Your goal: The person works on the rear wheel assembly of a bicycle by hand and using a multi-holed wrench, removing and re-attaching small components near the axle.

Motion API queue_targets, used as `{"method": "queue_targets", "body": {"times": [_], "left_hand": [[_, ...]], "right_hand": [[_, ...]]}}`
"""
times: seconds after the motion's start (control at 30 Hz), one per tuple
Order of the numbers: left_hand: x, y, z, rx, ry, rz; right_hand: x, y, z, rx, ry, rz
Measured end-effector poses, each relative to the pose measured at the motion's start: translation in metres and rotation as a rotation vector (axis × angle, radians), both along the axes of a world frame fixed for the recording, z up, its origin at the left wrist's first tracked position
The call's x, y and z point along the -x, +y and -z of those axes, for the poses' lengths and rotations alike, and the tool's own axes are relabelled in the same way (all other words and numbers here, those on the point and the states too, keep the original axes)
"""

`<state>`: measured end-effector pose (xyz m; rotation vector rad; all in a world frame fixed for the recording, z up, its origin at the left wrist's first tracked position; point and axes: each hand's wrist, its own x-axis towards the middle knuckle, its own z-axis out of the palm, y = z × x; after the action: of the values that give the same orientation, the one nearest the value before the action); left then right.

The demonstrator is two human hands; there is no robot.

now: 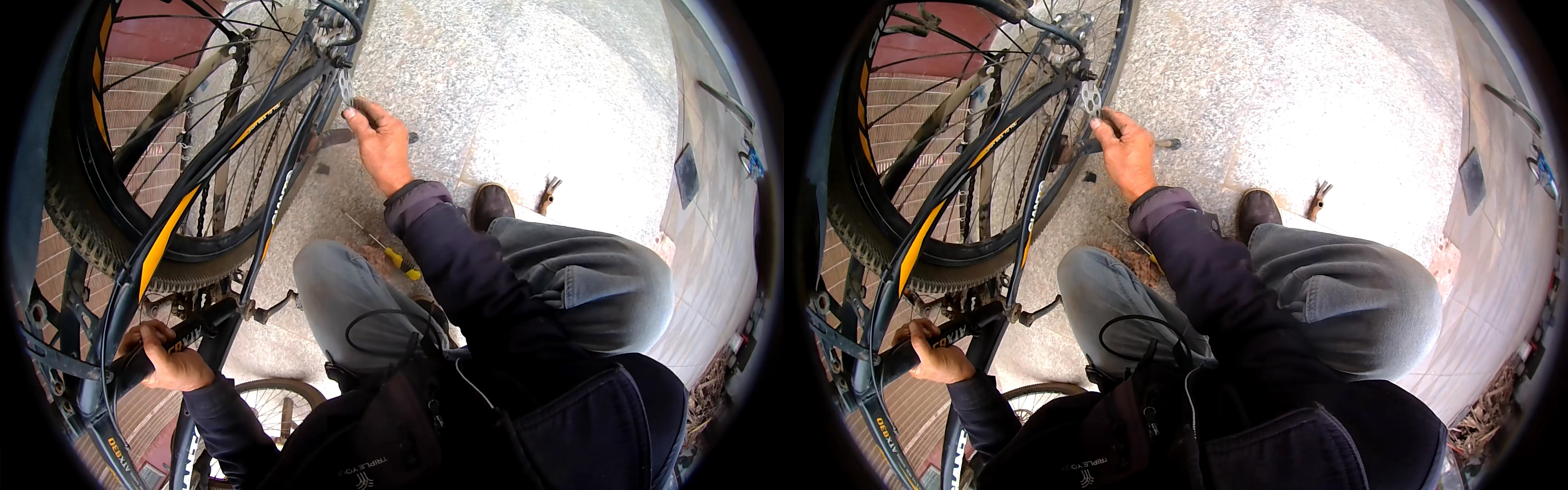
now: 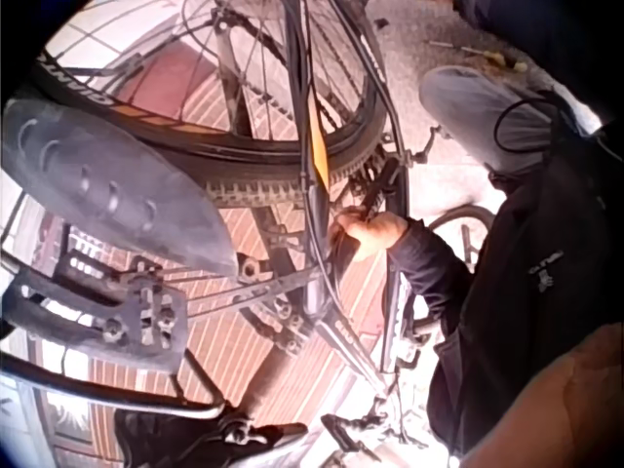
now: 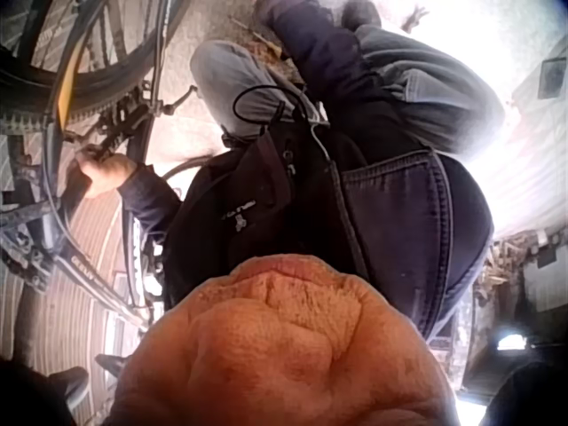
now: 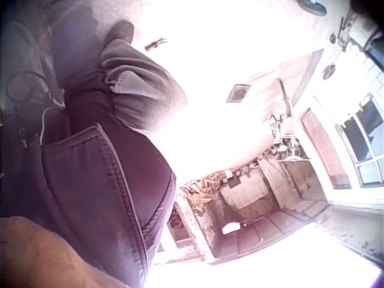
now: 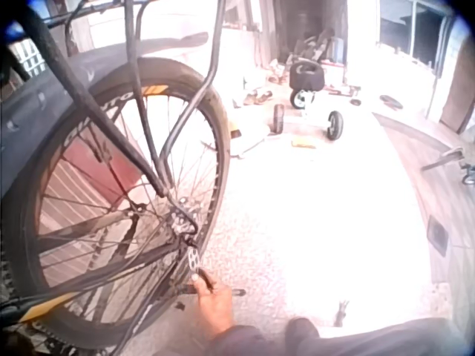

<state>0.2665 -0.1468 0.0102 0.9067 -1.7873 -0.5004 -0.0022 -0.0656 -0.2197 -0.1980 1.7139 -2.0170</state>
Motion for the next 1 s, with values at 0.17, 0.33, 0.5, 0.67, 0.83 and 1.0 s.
{"method": "queue_targets", "body": {"times": [0.17, 0.33, 0.5, 0.67, 0.83, 1.0], "left_hand": [[0.006, 0.002, 0.000, -0.002, 0.006, 0.001], [0.006, 0.003, -0.001, 0.000, -0.014, 0.013], [0.007, 0.002, -0.002, 0.006, -0.020, -0.001], [0.005, 0.002, -0.001, 0.013, -0.029, 0.001], [0.007, 0.002, -0.001, 0.002, -0.013, 0.004], [0.006, 0.002, 0.000, 0.004, -0.004, -0.001]], "right_hand": [[0.011, 0.000, 0.004, -0.043, 0.063, -0.037], [0.014, -0.005, 0.006, -0.027, 0.071, -0.039], [0.012, -0.007, 0.002, 0.093, -0.031, -0.064], [0.005, -0.012, -0.006, 0.152, -0.094, -0.055], [0.004, -0.013, -0.030, 0.245, -0.258, -0.022], [0.011, -0.006, -0.061, 0.229, -0.397, -0.024]]}}
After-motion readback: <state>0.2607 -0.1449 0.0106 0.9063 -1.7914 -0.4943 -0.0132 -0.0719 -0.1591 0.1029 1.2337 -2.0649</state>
